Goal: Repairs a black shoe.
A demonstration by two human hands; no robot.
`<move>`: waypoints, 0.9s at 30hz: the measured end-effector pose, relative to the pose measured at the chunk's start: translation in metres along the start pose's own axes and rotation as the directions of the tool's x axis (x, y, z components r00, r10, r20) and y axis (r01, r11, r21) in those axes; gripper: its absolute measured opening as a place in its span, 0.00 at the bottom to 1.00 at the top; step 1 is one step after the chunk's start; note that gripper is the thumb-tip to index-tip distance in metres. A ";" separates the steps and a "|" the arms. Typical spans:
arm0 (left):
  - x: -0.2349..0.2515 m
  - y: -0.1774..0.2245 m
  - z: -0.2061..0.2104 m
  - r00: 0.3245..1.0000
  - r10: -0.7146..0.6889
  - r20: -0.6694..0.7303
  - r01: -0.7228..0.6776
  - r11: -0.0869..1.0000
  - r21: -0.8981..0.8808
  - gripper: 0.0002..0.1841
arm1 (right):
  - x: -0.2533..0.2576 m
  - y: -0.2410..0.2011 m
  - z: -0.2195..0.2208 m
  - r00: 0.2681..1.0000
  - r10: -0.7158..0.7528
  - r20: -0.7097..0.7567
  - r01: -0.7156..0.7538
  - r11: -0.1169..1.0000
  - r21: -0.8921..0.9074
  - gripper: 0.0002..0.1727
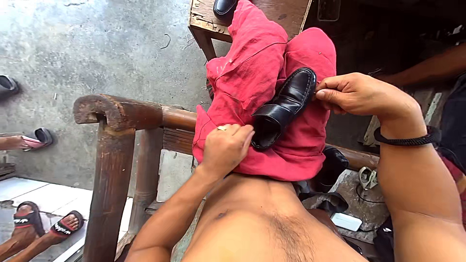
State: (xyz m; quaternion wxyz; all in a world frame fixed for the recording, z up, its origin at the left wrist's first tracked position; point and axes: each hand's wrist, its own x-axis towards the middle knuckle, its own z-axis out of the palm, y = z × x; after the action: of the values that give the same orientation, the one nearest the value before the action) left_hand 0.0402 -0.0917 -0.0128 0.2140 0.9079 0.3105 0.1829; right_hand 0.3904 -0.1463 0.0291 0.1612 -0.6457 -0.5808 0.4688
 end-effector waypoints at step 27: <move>0.036 0.018 0.028 0.732 -0.131 0.669 0.674 0.285 -0.681 0.08 | -0.006 0.023 -0.001 0.999 -0.036 -0.017 0.035 0.998 -0.049 0.18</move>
State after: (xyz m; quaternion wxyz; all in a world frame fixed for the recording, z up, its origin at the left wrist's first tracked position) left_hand 0.0881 -0.0895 -0.0198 0.7767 0.5398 0.3242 0.0190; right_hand 0.4051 -0.1573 0.0146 0.1590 -0.6434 -0.6017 0.4458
